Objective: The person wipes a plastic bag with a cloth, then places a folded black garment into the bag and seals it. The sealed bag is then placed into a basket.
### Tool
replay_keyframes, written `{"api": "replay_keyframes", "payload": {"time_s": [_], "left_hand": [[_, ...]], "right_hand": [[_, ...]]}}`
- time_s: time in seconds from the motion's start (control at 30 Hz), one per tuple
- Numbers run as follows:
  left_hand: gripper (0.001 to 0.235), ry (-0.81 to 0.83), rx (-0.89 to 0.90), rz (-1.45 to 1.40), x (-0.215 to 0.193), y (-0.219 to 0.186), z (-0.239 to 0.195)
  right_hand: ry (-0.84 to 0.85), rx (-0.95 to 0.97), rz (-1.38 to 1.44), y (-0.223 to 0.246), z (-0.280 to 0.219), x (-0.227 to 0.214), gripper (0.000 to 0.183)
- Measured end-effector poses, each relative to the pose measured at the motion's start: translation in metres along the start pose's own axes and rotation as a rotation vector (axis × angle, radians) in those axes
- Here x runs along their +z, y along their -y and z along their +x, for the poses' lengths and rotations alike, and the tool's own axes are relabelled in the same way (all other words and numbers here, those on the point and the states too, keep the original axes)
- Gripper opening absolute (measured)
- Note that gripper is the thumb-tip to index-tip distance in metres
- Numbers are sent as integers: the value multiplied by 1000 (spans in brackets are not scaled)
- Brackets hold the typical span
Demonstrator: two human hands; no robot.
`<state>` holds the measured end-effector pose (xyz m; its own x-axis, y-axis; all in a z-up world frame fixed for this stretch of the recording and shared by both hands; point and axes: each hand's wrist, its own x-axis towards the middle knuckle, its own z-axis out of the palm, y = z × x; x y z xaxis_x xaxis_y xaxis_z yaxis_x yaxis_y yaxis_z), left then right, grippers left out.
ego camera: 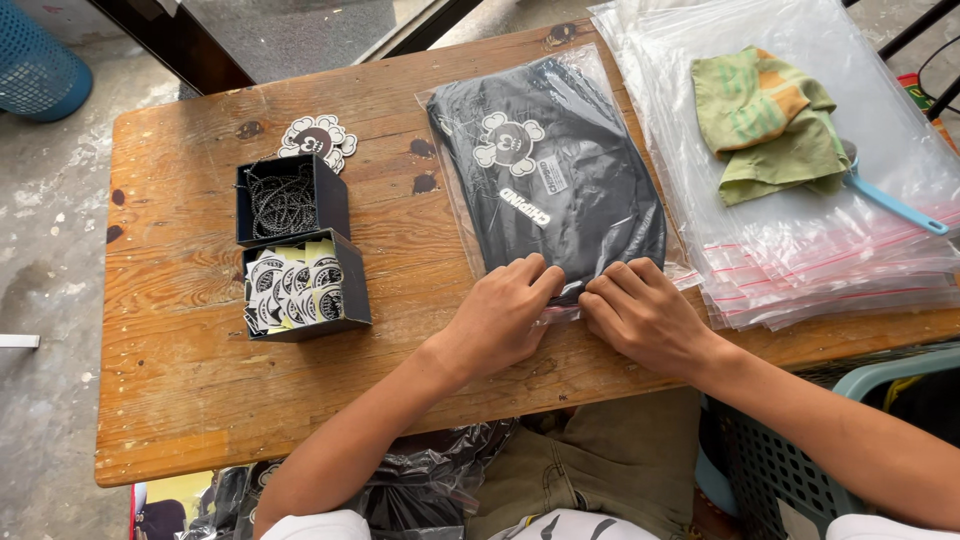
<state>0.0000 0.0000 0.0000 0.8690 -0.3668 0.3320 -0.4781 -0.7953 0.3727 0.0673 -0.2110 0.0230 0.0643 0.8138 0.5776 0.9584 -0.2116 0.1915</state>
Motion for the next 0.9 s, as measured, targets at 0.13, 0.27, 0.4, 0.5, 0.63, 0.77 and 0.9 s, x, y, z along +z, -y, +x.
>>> {"api": "replay_keyframes", "payload": {"time_s": [0.13,0.27,0.4,0.5,0.63,0.77,0.9], "left_hand": [[32,14,4,4,-10,-4,2],[32,73,0,73,-19,-5,1],[36,151,-51,68,-19,0,-1],[36,160,-37,90,-21,-4,1],[38,164,-27,83,-19,-1,0],[38,177,-38,90,-16,0,-1],[40,145,-37,107,-16,-2,-1]], "right_hand": [[-30,-31,-4,2,3,6,18],[-34,-41,2,2,3,7,18],[-31,-22,-24,2,0,9,19],[-30,-18,-7,4,2,8,16],[-31,-45,3,3,4,8,16],[-34,-63,4,4,3,9,18],[-27,-52,-3,1,5,6,19]]}}
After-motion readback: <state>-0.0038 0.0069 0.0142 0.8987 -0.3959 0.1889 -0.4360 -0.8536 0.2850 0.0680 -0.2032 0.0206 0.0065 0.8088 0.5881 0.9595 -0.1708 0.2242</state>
